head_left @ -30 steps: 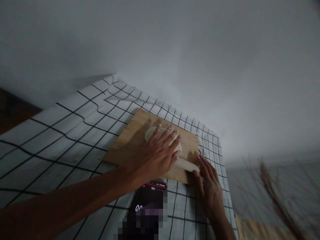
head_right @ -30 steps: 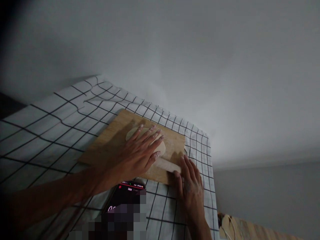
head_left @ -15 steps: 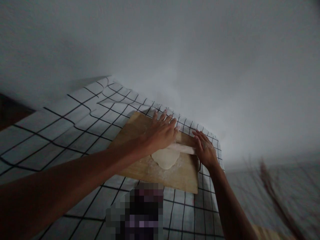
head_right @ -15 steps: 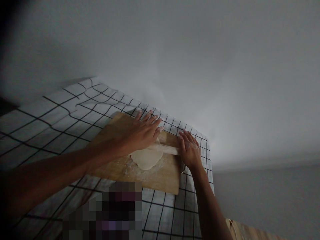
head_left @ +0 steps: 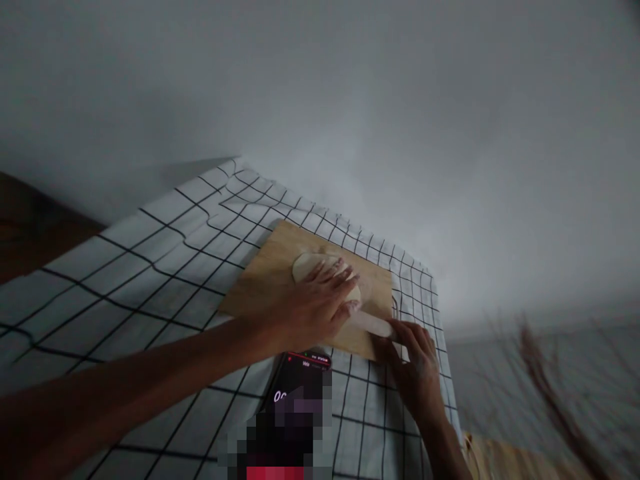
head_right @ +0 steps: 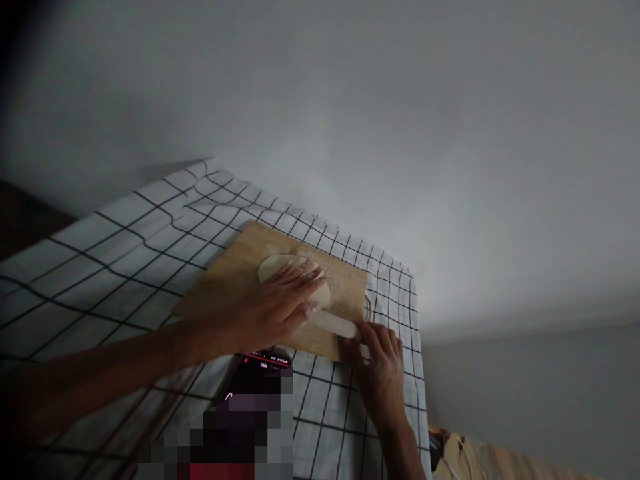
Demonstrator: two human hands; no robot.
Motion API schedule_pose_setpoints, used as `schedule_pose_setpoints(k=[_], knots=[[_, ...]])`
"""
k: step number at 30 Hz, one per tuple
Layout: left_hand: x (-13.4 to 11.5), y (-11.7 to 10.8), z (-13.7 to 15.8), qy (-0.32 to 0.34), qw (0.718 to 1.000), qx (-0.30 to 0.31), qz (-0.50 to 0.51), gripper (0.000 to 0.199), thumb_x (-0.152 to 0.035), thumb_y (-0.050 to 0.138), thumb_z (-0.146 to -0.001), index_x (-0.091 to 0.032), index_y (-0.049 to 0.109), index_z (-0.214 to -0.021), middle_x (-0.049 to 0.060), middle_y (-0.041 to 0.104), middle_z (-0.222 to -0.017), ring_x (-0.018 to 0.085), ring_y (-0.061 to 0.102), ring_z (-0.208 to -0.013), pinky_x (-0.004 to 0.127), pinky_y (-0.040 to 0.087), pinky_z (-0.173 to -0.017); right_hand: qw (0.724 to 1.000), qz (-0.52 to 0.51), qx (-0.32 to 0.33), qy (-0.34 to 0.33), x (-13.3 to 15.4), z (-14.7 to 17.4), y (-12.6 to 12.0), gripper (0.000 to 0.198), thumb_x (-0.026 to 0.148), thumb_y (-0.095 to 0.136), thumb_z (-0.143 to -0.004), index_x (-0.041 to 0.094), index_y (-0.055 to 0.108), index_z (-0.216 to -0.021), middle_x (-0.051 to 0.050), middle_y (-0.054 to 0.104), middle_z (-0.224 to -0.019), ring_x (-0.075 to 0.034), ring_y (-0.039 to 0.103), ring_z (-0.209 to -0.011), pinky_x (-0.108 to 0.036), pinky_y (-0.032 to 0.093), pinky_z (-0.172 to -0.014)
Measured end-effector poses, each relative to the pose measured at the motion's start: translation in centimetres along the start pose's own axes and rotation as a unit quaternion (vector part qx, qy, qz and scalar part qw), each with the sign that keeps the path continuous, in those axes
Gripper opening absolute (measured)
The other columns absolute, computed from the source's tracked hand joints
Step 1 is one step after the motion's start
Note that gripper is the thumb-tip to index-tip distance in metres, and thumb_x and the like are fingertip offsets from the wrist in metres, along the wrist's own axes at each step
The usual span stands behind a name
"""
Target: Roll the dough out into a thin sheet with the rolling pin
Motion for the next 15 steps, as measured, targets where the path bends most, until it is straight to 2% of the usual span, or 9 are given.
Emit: schedule_pose_setpoints(k=[2, 5, 7, 11, 13, 15], knots=[[0.8, -2.1, -0.5, -0.007, 1.000, 0.012, 0.019, 0.054, -0.036, 0.027, -0.109, -0.012, 0.037, -0.156, 0.014, 0.039, -0.164, 0.031, 0.025, -0.156, 0.055, 0.027, -0.125, 0.999, -0.036, 0.017, 0.017, 0.2, -0.5, -0.6, 0.028, 0.043, 0.056, -0.102, 0.026, 0.065, -0.122, -0.010, 0.069, -0.112, -0.026, 0.067, -0.099, -0.044, 0.058, -0.087], [2.0, -5.2, -1.4, -0.021, 0.999, -0.027, 0.019, 0.055, -0.039, 0.025, -0.110, -0.013, 0.034, -0.158, 0.013, 0.037, -0.165, 0.031, 0.021, -0.157, 0.055, 0.025, -0.126, 0.993, -0.099, 0.044, 0.039, 1.0, -1.4, -1.4, 0.029, 0.044, 0.053, -0.103, 0.025, 0.065, -0.121, -0.009, 0.068, -0.108, -0.023, 0.070, -0.093, -0.035, 0.060, -0.077], [2.4, -6.0, -1.5, -0.019, 0.999, -0.043, 0.002, 0.055, -0.040, 0.027, -0.110, -0.014, 0.035, -0.157, 0.013, 0.038, -0.165, 0.032, 0.019, -0.158, 0.055, 0.024, -0.126, 0.992, -0.101, 0.058, 0.041, 1.8, -1.4, -1.5, 0.028, 0.044, 0.054, -0.103, 0.025, 0.065, -0.120, -0.009, 0.068, -0.107, -0.023, 0.070, -0.093, -0.034, 0.060, -0.077], [2.1, -3.8, -0.5, -0.009, 0.998, -0.035, -0.046, 0.051, -0.036, 0.033, -0.108, -0.013, 0.040, -0.154, 0.014, 0.042, -0.162, 0.032, 0.026, -0.156, 0.056, 0.024, -0.125, 0.998, -0.037, 0.049, 0.015, 3.0, -0.2, -0.4, 0.026, 0.045, 0.056, -0.102, 0.027, 0.067, -0.117, -0.010, 0.069, -0.112, -0.027, 0.067, -0.101, -0.041, 0.059, -0.084], [2.2, -2.2, -0.2, -0.013, 0.997, -0.026, -0.067, 0.049, -0.035, 0.036, -0.107, -0.013, 0.045, -0.150, 0.015, 0.044, -0.161, 0.032, 0.030, -0.154, 0.057, 0.022, -0.126, 1.000, 0.015, 0.009, -0.010, 3.0, 0.0, 0.0, 0.028, 0.047, 0.058, -0.101, 0.028, 0.069, -0.118, -0.010, 0.066, -0.129, -0.031, 0.061, -0.120, -0.049, 0.055, -0.097], [2.7, -1.1, -0.6, -0.017, 0.996, -0.031, -0.083, 0.049, -0.034, 0.037, -0.107, -0.013, 0.047, -0.150, 0.015, 0.043, -0.162, 0.032, 0.030, -0.155, 0.058, 0.021, -0.126, 0.998, 0.049, -0.005, -0.025, 2.6, -0.5, 0.4, 0.035, 0.048, 0.054, -0.103, 0.029, 0.065, -0.131, -0.008, 0.057, -0.149, -0.032, 0.048, -0.140, -0.056, 0.046, -0.110]])
Point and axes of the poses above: each hand's wrist, its own z-axis away from the middle knuckle, its own y-axis out of the palm, x = y × z, the point moved 3 cm from there along -z, towards the middle knuckle
